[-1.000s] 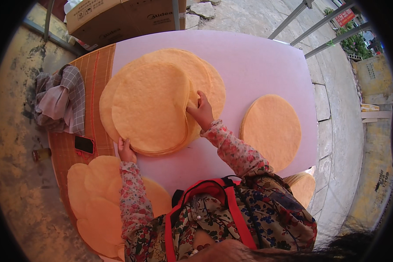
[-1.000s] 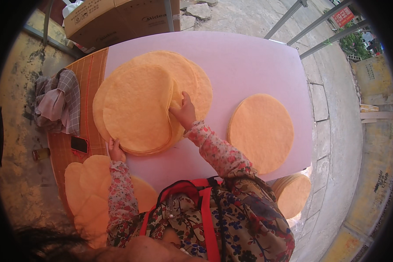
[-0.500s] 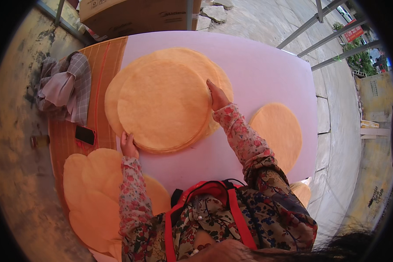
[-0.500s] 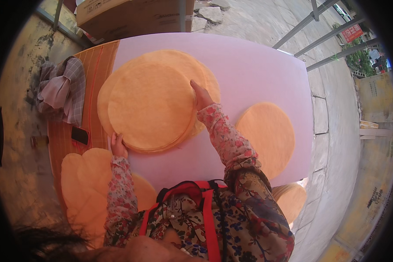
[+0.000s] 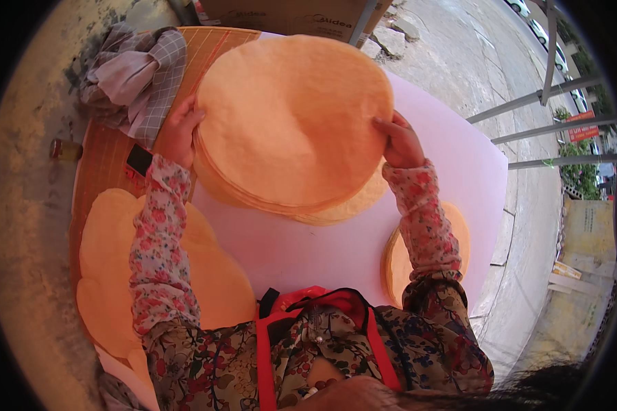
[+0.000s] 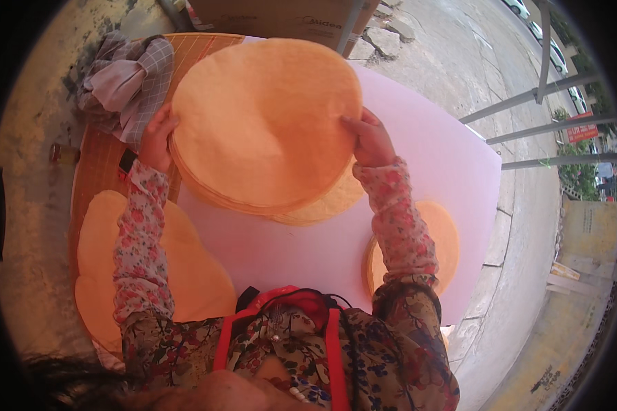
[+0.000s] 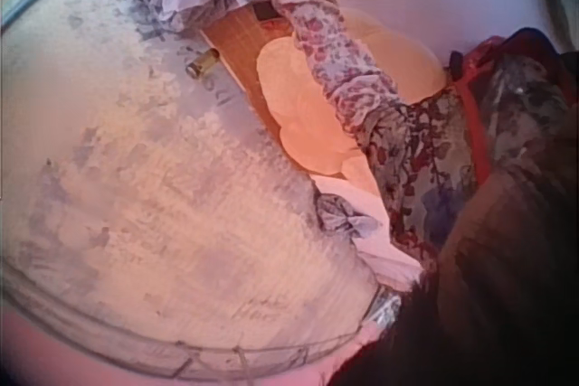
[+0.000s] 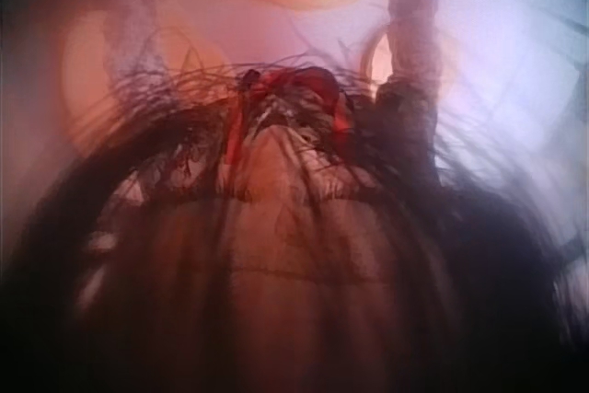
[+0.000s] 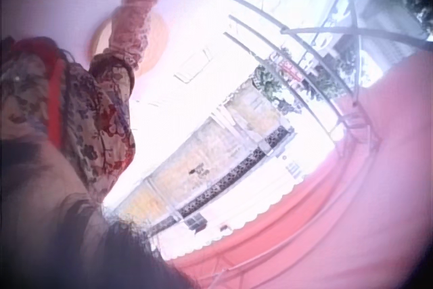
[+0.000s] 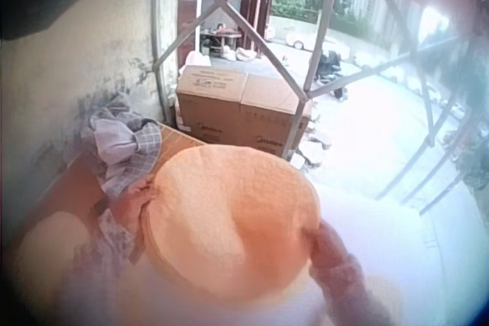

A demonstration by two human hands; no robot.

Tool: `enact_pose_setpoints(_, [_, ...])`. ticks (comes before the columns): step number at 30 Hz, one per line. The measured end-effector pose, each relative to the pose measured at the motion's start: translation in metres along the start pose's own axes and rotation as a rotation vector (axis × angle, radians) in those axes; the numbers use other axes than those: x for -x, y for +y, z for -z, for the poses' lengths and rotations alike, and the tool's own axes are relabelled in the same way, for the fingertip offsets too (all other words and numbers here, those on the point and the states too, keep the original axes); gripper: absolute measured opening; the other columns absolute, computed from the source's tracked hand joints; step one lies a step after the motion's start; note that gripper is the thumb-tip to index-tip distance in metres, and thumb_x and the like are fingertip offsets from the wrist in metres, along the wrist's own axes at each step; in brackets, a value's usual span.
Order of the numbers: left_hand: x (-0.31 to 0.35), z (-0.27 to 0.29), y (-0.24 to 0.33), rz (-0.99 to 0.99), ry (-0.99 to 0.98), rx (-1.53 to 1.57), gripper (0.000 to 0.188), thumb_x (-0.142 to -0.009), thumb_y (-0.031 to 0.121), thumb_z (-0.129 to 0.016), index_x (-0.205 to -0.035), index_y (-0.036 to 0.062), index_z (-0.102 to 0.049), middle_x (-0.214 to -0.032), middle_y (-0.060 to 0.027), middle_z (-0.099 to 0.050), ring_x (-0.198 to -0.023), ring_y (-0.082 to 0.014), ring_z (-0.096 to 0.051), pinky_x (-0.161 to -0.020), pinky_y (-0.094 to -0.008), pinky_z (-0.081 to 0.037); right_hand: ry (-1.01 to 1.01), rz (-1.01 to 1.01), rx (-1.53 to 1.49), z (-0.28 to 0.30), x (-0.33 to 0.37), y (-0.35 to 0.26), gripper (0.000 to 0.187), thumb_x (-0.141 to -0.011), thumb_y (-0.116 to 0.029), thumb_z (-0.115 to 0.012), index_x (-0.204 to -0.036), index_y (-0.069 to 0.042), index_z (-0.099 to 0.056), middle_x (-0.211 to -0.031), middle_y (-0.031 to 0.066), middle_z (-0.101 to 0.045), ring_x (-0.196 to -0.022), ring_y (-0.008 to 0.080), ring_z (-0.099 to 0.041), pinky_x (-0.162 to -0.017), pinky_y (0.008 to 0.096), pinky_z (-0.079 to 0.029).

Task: The person stacks thin circular sheets by hand and places the stack into a plastic bag, سپس ties the bag shut.

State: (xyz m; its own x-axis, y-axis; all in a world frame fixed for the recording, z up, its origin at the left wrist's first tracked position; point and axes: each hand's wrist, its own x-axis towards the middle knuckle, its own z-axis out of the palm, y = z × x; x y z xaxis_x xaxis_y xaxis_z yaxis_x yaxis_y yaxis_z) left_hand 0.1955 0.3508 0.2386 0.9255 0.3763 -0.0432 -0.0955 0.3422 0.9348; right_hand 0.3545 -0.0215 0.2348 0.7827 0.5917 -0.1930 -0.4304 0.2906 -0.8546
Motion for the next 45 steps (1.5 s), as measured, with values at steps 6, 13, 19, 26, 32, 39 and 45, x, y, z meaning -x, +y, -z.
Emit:
enact_pose_setpoints(6, [-0.006, 0.000, -0.010, 0.110, -0.276, 0.711, 0.055, -0.095, 0.040, -0.035, -0.134, 0.0009, -0.035, -0.135, -0.0131, -0.043, -0.121, -0.0246, -0.045, -0.104, -0.0391, -0.034, 0.098, 0.063, -0.304, -0.020, 0.062, 0.016, 0.049, -0.089, -0.005, -0.048, -0.135, -0.001, -0.030, -0.133, 0.0133, -0.043, -0.122, 0.0279, -0.044, -0.103, 0.0427, -0.036])
enact_pose_setpoints(13, [0.090, -0.029, -0.176, 0.280, 0.196, 0.620, 0.048, -0.097, 0.031, -0.037, -0.133, 0.0009, -0.034, -0.131, -0.0108, -0.046, -0.118, -0.0219, -0.047, -0.101, -0.0359, -0.037, 0.594, -0.135, -0.438, 0.057, 0.060, 0.179, 0.038, -0.090, -0.006, -0.048, -0.127, -0.004, -0.040, -0.127, 0.0121, -0.048, -0.119, 0.0287, -0.046, -0.104, 0.0459, -0.035])
enact_pose_setpoints(19, [0.090, -0.037, -0.187, -0.026, 0.391, 0.101, 0.047, -0.084, -0.006, -0.048, -0.130, -0.0006, -0.036, -0.112, -0.0093, -0.056, -0.099, -0.0123, -0.054, -0.083, -0.0239, -0.044, 0.522, -0.129, -0.401, 0.057, 0.059, 0.178, 0.038, -0.089, -0.007, -0.049, -0.126, -0.004, -0.040, -0.128, 0.0131, -0.047, -0.119, 0.0309, -0.045, -0.104, 0.0493, -0.034])
enact_pose_setpoints(26, [0.080, -0.028, -0.223, -0.111, 0.622, -0.213, 0.019, -0.083, 0.004, -0.057, -0.101, -0.0008, -0.054, -0.086, -0.0036, -0.059, -0.077, -0.0085, -0.053, -0.071, -0.0226, -0.044, 0.501, -0.096, -0.378, 0.055, 0.059, 0.181, 0.040, -0.089, -0.007, -0.049, -0.127, -0.004, -0.037, -0.128, 0.0136, -0.047, -0.119, 0.0317, -0.045, -0.104, 0.0507, -0.034])
enact_pose_setpoints(32, [0.072, -0.039, -0.202, 0.148, 0.681, -0.265, 0.021, -0.078, 0.020, -0.066, -0.076, 0.0013, -0.057, -0.068, -0.0017, -0.057, -0.063, -0.0093, -0.051, -0.060, -0.0253, -0.044, 0.458, -0.077, -0.409, 0.056, 0.063, 0.180, 0.040, -0.089, -0.006, -0.050, -0.127, -0.004, -0.037, -0.127, 0.0134, -0.048, -0.117, 0.0317, -0.046, -0.103, 0.0492, -0.036])
enact_pose_setpoints(39, [0.069, -0.039, -0.207, 0.191, 0.681, -0.417, 0.017, -0.071, 0.013, -0.063, -0.069, 0.0027, -0.050, -0.063, -0.0016, -0.050, -0.058, -0.0116, -0.045, -0.054, -0.0289, -0.041, 0.454, -0.064, -0.359, 0.055, 0.062, 0.182, 0.037, -0.087, -0.002, -0.049, -0.123, -0.003, -0.040, -0.119, 0.0124, -0.052, -0.109, 0.0298, -0.052, -0.098, 0.0455, -0.042])
enact_pose_setpoints(45, [0.069, -0.035, -0.216, 0.168, 0.694, -0.341, 0.014, -0.071, 0.010, -0.059, -0.069, 0.0029, -0.046, -0.062, -0.0022, -0.046, -0.057, -0.0127, -0.043, -0.053, -0.0294, -0.040, 0.607, 0.032, -0.353, 0.059, 0.055, 0.192, 0.024, -0.081, 0.002, -0.054, -0.105, -0.001, -0.052, -0.096, 0.0066, -0.059, -0.086, 0.0191, -0.059, -0.076, 0.0299, -0.049])
